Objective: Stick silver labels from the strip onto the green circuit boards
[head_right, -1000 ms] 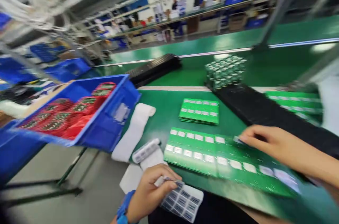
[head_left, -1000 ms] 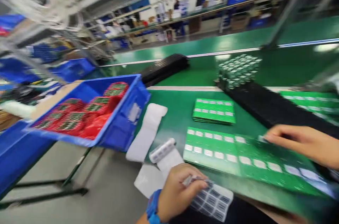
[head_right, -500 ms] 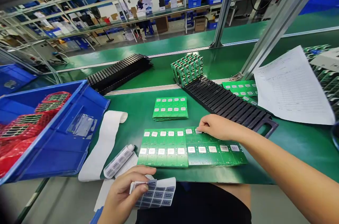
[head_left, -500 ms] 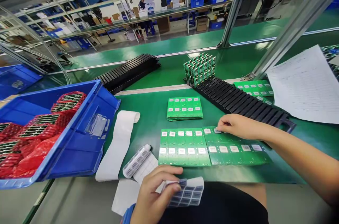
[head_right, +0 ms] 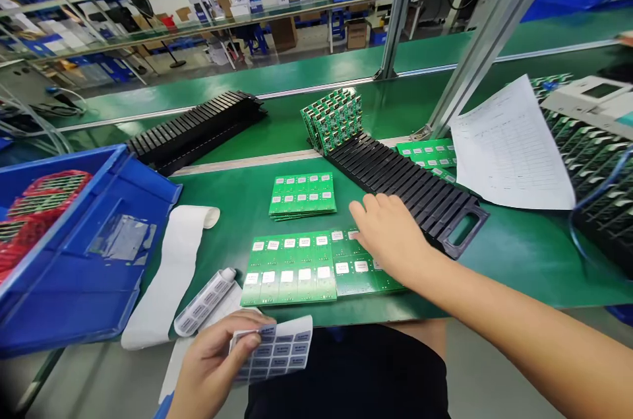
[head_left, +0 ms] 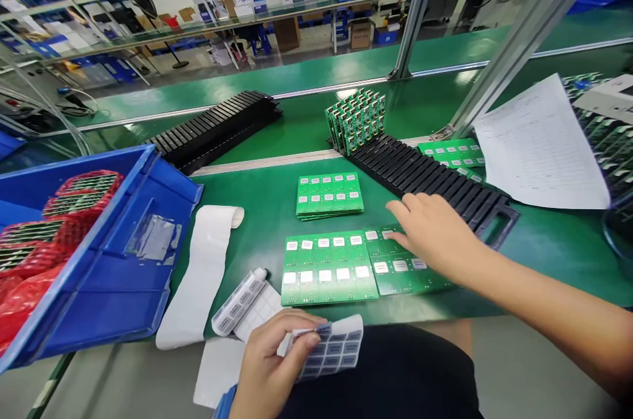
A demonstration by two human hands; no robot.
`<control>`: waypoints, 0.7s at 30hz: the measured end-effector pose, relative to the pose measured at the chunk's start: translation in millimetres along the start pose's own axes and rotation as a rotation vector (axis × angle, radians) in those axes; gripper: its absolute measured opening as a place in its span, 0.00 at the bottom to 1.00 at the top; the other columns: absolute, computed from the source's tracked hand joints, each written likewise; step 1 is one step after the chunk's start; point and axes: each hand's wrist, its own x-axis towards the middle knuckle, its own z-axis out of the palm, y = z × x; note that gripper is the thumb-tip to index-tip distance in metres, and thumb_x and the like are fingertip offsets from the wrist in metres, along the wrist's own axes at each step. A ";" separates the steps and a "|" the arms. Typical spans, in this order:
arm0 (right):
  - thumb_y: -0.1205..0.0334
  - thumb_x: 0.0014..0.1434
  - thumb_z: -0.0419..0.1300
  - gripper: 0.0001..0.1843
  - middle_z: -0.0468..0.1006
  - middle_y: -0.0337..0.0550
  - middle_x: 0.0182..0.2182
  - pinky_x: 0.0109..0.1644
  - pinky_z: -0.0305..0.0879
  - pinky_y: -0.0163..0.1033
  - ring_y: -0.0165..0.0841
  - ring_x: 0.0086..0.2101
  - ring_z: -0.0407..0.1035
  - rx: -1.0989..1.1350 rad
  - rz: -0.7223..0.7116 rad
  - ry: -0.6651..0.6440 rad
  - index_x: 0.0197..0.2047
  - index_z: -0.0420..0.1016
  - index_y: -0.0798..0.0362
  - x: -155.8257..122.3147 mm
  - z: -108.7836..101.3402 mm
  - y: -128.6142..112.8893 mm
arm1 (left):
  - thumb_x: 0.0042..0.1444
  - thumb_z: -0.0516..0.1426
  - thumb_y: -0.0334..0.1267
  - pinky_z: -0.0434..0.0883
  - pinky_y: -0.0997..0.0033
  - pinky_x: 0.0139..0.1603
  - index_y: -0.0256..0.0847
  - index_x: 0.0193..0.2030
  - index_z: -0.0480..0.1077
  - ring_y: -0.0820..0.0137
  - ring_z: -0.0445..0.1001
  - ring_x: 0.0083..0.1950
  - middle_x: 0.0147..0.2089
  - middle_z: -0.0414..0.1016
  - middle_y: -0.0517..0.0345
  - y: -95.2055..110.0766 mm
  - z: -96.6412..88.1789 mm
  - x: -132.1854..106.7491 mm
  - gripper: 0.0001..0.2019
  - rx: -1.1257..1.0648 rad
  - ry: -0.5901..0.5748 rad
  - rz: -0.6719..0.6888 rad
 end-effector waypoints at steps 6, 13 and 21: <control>0.63 0.61 0.49 0.15 0.69 0.37 0.37 0.38 0.61 0.34 0.28 0.36 0.64 0.779 0.051 -0.382 0.52 0.58 0.51 4.6 4.9 43.7 | 0.55 0.55 0.41 0.67 0.85 0.35 0.38 0.32 0.73 0.76 0.72 0.35 0.33 0.73 0.59 0.0 0.1 -4.4 0.09 0.173 0.108 -0.257; 0.63 0.60 0.49 0.17 0.70 0.38 0.37 0.39 0.60 0.33 0.27 0.35 0.64 0.817 0.011 -0.420 0.54 0.56 0.52 2.7 16.5 43.1 | 0.53 0.55 0.50 0.67 0.81 0.37 0.36 0.39 0.73 0.73 0.70 0.37 0.36 0.72 0.56 -5.9 1.3 -8.8 0.18 -0.028 0.104 -0.576; 0.67 0.58 0.50 0.09 0.68 0.41 0.37 0.39 0.62 0.37 0.30 0.35 0.63 0.535 -0.054 -0.114 0.44 0.61 0.54 -12.4 26.1 29.6 | 0.55 0.54 0.49 0.64 0.80 0.44 0.32 0.41 0.71 0.72 0.69 0.44 0.43 0.71 0.54 12.9 5.4 2.8 0.19 -0.169 0.154 -0.637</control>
